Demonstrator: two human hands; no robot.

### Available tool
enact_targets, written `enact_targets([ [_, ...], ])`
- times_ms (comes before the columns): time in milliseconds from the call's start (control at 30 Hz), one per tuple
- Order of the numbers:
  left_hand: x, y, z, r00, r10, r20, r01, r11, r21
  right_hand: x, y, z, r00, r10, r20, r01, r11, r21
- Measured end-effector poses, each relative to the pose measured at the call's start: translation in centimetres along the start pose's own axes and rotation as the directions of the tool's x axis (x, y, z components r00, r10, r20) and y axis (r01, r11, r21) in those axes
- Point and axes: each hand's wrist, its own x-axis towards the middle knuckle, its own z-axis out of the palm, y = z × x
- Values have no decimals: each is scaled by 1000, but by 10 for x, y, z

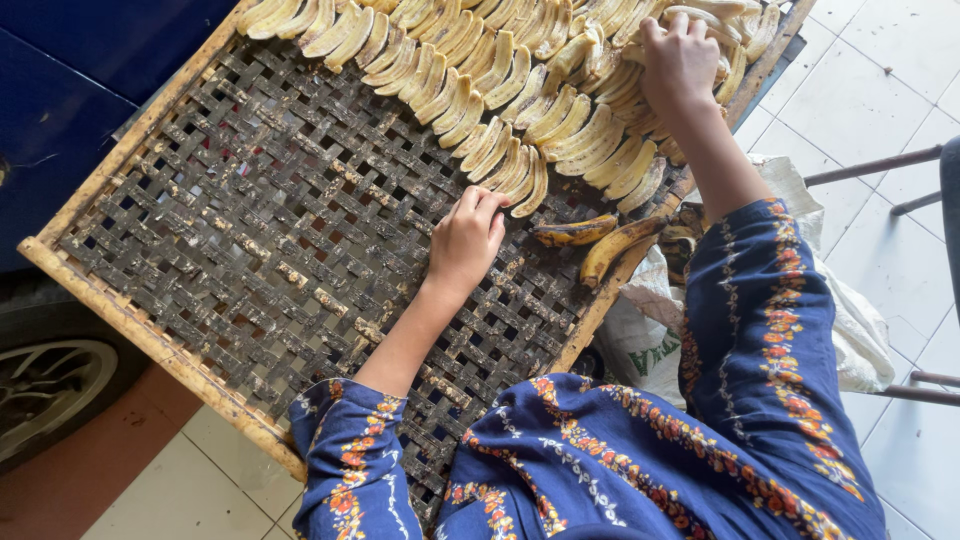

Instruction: The person picks up peeled bananas from a pile and places them individually onto a large woven drying rack to create organized rows.

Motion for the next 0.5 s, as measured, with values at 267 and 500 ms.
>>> enact_targets([
  [267,1,2,-4,1000,-17,-1,17,999,-32,-17,6,-18,954,-124,-274,132,991,11],
  [500,5,-1,-2,986,-129,104,159,909,-384,-14,11,-65,948,-80,-307,244,803,544],
])
